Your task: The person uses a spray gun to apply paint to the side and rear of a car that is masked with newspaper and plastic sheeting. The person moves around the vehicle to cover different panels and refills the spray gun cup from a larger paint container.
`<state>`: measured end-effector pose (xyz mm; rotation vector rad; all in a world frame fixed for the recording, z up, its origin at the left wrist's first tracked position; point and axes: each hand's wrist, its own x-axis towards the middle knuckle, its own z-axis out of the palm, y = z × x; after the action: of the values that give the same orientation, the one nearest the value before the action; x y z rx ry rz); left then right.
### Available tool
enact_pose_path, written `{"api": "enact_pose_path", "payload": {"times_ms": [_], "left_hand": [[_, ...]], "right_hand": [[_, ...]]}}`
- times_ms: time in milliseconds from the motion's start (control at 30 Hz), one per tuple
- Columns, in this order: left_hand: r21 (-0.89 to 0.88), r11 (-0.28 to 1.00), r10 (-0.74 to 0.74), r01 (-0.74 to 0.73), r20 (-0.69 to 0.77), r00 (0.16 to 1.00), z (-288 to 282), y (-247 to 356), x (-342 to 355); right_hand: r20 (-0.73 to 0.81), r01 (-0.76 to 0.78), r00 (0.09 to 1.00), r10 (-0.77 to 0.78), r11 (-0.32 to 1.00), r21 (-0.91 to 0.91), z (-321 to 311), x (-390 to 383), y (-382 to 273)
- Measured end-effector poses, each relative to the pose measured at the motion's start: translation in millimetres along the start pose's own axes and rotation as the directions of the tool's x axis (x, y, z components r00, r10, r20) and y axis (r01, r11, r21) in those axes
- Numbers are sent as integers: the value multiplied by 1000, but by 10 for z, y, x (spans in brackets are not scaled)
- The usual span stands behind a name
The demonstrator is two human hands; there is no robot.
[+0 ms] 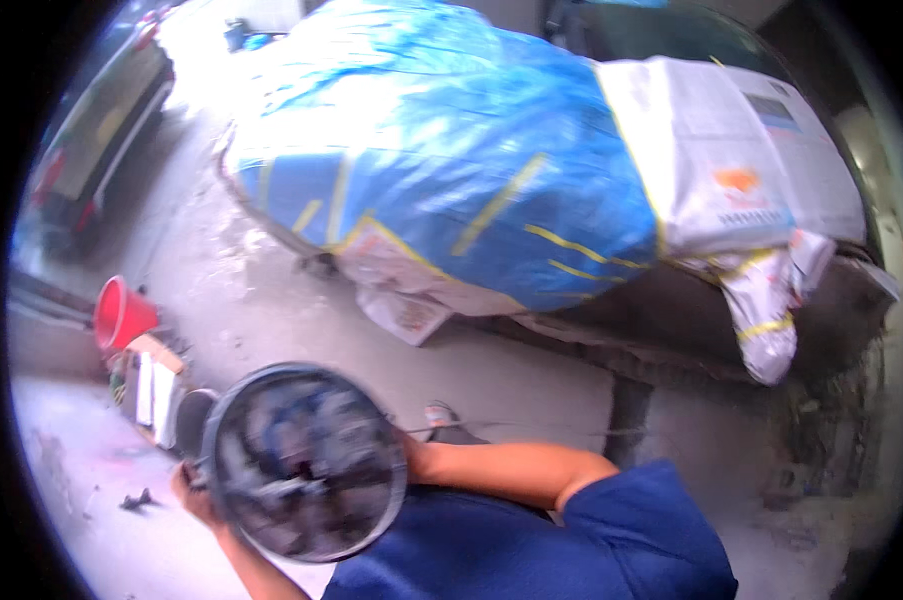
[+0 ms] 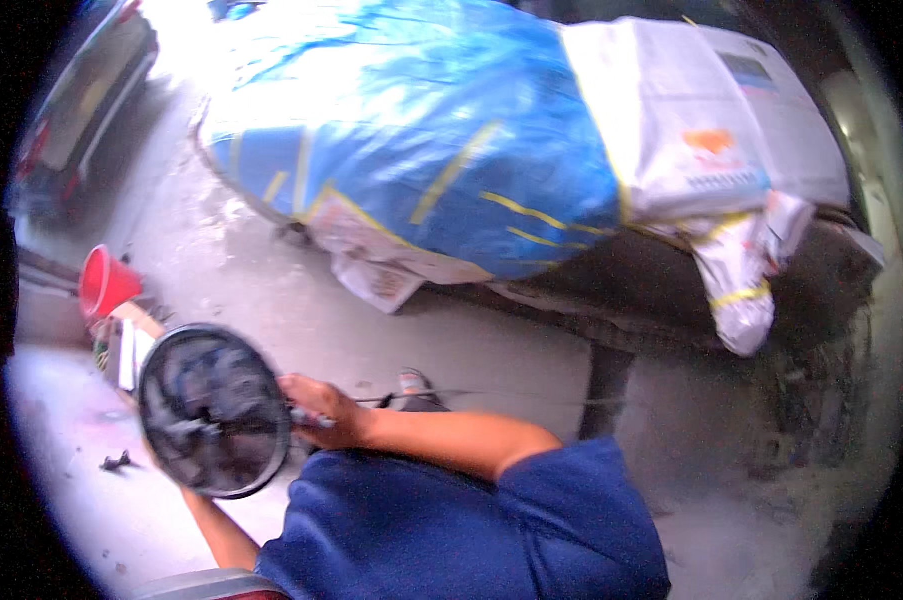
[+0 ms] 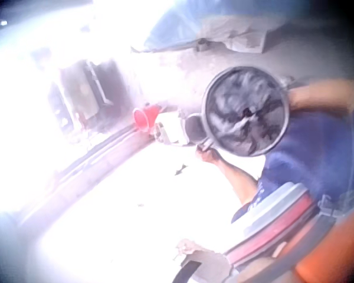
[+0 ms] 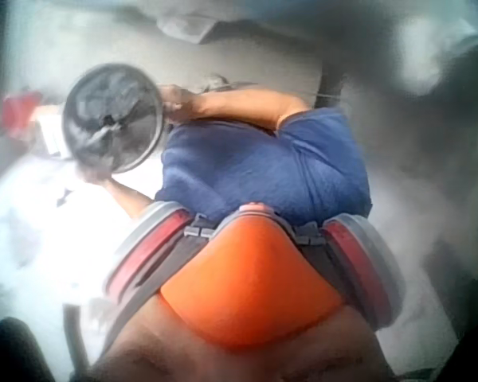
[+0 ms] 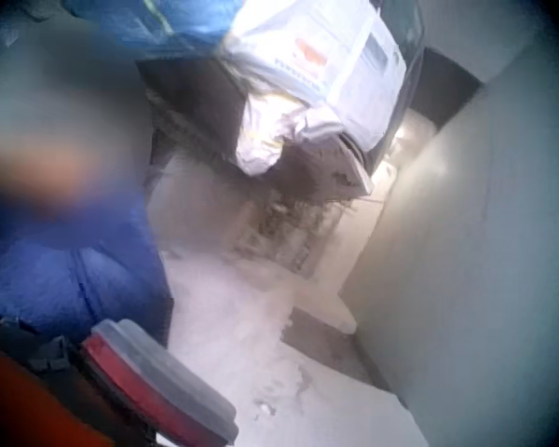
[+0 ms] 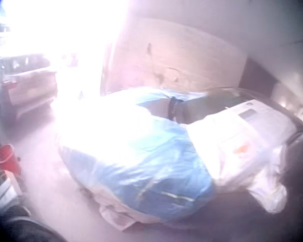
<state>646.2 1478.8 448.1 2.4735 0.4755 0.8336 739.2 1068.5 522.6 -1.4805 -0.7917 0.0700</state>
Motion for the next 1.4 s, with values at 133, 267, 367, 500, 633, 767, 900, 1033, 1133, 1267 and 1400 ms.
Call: {"api": "enact_pose_path", "payload": {"times_ms": [133, 267, 367, 500, 633, 767, 900, 1033, 1133, 1267, 1400], "left_hand": [[45, 999, -9, 10, -40, 999, 138, 87, 886], [2, 1000, -12, 12, -41, 999, 15, -239, 1696], [-42, 998, 35, -39, -110, 993, -148, -519, 2210], [-62, 996, 59, -68, -129, 990, -108, -774, 2783], [-4, 998, 69, -70, -121, 990, 62, -1223, 3320], [60, 988, 147, -140, -148, 978, 316, -1498, 3997], [100, 987, 142, -130, -131, 981, 456, -1792, 4707], [139, 967, 227, -213, -91, 970, 690, -1996, 5445], [60, 966, 253, -250, -42, 967, 900, -2300, 5954], [-110, 978, 193, -179, 133, 972, 1868, -2905, 6586], [-200, 885, 463, -421, 277, 842, 2851, -3034, 7275]], "right_hand": [[-62, -181, 983, 174, 976, -120, 346, 506, 168], [-91, -277, 960, 264, 942, -189, 979, 1167, 332], [-84, -292, 956, 280, 931, -219, 1368, 1664, 425], [-118, -275, 960, 254, 934, -229, 1538, 2139, 669], [-114, -265, 960, 257, 962, -63, 1659, 2908, 819], [-191, -343, 928, 321, 934, -95, 1755, 3494, 1272], [-171, -391, 912, 373, 916, -87, 1732, 4252, 1577], [-232, -331, 923, 307, 941, -72, 1683, 4794, 1930], [-317, -286, 914, 255, 957, -55, 1636, 5078, 2224], [-488, -283, 848, 207, 955, -87, 1689, 5190, 2457], [-738, -260, 671, 74, 955, -141, 2148, 5455, 2805]]}}
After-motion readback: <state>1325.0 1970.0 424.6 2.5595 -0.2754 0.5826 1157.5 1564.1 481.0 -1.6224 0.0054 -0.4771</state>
